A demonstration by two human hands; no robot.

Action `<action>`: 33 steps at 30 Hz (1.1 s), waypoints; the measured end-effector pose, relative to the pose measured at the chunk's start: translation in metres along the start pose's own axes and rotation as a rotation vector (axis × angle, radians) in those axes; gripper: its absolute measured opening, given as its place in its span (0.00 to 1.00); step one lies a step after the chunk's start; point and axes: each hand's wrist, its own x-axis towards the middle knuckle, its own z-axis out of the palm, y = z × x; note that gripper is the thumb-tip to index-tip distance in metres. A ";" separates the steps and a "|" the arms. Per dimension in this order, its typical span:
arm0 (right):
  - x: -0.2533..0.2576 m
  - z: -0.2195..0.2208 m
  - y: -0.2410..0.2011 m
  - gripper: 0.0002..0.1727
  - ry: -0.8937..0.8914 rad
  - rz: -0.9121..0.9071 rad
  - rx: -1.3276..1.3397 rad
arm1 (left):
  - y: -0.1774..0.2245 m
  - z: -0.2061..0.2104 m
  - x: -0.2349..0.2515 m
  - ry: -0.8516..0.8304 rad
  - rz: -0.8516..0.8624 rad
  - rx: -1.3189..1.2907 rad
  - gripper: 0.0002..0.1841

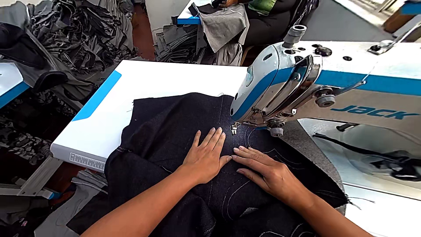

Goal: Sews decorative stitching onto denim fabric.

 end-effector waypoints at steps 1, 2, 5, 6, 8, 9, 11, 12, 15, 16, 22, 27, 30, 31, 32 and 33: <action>0.000 0.000 0.000 0.22 -0.007 -0.007 -0.014 | 0.001 0.001 -0.001 0.008 -0.012 0.000 0.38; 0.002 -0.003 0.002 0.23 -0.030 -0.036 -0.039 | 0.003 0.002 -0.003 0.021 -0.031 0.002 0.39; 0.018 -0.022 0.021 0.24 -0.220 -0.269 -0.110 | 0.008 0.006 -0.010 0.045 -0.101 0.010 0.39; 0.024 -0.028 0.032 0.24 -0.278 -0.356 -0.111 | 0.007 0.006 -0.010 0.052 -0.107 0.014 0.39; 0.029 -0.031 0.051 0.25 -0.342 -0.446 -0.075 | 0.000 0.008 -0.006 0.074 -0.085 0.015 0.40; 0.028 -0.028 0.056 0.26 -0.349 -0.427 -0.054 | -0.007 0.006 -0.001 0.064 -0.061 0.014 0.40; 0.028 -0.017 0.048 0.26 -0.284 -0.305 -0.036 | -0.033 -0.002 0.016 0.055 0.051 0.019 0.40; 0.029 -0.010 0.035 0.27 -0.243 -0.201 -0.046 | -0.048 -0.007 0.027 0.050 0.137 0.025 0.39; 0.024 0.010 -0.030 0.28 -0.186 0.165 -0.127 | -0.087 -0.015 0.056 0.044 0.484 0.049 0.38; 0.019 0.016 -0.053 0.29 -0.169 0.247 -0.162 | -0.090 -0.016 0.059 0.039 0.585 0.055 0.38; -0.034 0.036 -0.137 0.37 -0.063 0.311 -0.402 | -0.070 -0.004 0.014 0.012 0.798 0.056 0.38; -0.017 0.046 -0.134 0.42 -0.052 0.285 -0.508 | -0.090 -0.010 0.030 -0.027 0.874 0.017 0.39; -0.001 0.050 -0.128 0.46 -0.054 0.317 -0.530 | -0.103 -0.015 0.050 -0.033 0.915 -0.012 0.40; 0.003 0.051 -0.127 0.47 -0.057 0.332 -0.533 | -0.105 -0.015 0.056 -0.032 0.930 -0.015 0.40; 0.006 0.050 -0.126 0.47 -0.061 0.346 -0.526 | -0.107 -0.015 0.062 -0.031 0.944 -0.018 0.40; 0.009 0.050 -0.126 0.48 -0.072 0.360 -0.515 | -0.109 -0.016 0.067 -0.033 0.957 -0.020 0.40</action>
